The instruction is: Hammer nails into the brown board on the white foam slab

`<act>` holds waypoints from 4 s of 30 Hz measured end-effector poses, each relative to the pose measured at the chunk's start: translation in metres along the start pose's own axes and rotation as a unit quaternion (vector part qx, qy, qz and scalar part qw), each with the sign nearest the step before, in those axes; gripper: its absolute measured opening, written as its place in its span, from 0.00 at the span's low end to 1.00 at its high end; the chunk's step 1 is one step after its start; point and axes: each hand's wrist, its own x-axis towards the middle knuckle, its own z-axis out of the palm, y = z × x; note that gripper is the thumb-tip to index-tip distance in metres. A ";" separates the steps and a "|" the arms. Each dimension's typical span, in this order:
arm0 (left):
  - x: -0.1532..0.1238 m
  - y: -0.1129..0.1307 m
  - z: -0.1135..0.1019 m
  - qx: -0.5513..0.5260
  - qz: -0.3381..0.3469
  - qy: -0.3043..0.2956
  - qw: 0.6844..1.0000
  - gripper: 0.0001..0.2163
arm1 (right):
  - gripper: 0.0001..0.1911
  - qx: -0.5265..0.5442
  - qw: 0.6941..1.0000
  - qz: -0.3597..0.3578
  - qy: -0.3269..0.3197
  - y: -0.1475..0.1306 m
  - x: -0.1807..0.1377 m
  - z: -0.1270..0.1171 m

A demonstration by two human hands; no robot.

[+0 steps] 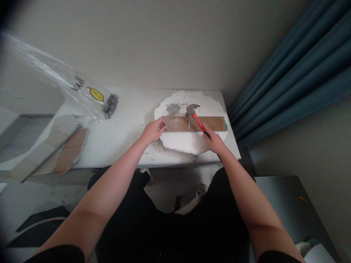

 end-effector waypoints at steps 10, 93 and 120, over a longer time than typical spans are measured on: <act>-0.003 0.005 -0.001 0.017 0.005 0.014 1.000 0.14 | 0.33 0.025 0.999 0.022 -0.004 -0.030 -0.007 -0.012; -0.002 0.003 -0.005 -0.020 -0.050 0.048 0.997 0.23 | 0.29 -0.086 0.992 -0.022 -0.094 -0.123 -0.041 0.000; -0.010 -0.047 0.009 0.236 -0.106 -0.215 0.942 0.11 | 0.30 -0.079 0.994 -0.018 -0.068 -0.108 -0.040 0.004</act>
